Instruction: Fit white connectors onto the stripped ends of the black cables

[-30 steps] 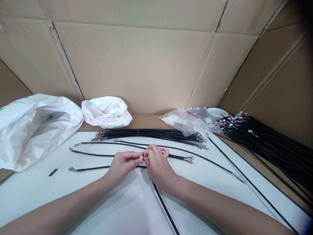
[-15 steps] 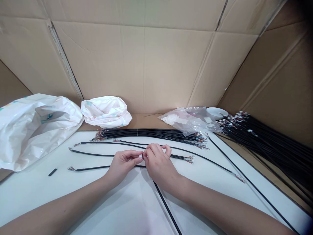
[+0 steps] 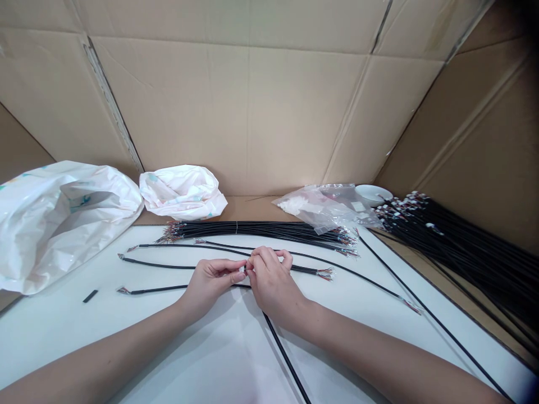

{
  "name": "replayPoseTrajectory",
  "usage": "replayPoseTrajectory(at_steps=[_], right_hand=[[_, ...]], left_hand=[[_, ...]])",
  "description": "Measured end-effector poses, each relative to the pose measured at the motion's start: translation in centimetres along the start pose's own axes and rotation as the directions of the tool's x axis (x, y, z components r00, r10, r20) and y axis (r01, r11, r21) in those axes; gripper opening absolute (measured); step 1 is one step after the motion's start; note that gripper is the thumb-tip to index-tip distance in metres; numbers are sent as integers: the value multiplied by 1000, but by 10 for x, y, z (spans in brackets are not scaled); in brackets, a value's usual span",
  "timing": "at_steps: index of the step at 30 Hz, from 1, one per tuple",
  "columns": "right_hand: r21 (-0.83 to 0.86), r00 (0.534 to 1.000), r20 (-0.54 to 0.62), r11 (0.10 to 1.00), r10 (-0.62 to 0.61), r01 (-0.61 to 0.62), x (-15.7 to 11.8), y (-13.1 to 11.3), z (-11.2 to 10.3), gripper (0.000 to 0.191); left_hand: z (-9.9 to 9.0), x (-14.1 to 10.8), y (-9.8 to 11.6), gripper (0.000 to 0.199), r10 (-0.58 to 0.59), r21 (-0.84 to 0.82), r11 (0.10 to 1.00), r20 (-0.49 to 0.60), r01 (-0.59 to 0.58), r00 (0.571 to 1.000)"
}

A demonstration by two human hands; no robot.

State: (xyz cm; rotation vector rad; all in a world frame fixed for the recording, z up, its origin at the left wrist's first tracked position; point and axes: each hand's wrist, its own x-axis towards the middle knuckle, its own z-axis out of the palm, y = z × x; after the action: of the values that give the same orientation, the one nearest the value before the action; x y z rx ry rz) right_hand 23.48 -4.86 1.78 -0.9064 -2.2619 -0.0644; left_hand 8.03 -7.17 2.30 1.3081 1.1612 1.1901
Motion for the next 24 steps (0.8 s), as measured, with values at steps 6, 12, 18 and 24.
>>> replayPoseTrajectory(at_steps=[6,12,18,24], right_hand=[[-19,1000,8,1000,-4,4,-1,0,0,15],[-85,999,2,996,-34,34,-1,0,-1,17],[-56,1000,1,998,-19,19,1,2,-2,19],[36,998,32,997,60,-61,4,3,-8,18]], left_hand=[[-2,0,-1,23,7,13,1000,50,-7,999],[-3,1,-3,23,2,37,999,44,-4,999],[0,-1,-6,26,-40,-28,999,23,41,999],[0,1,-2,24,-65,-78,995,-20,63,998]])
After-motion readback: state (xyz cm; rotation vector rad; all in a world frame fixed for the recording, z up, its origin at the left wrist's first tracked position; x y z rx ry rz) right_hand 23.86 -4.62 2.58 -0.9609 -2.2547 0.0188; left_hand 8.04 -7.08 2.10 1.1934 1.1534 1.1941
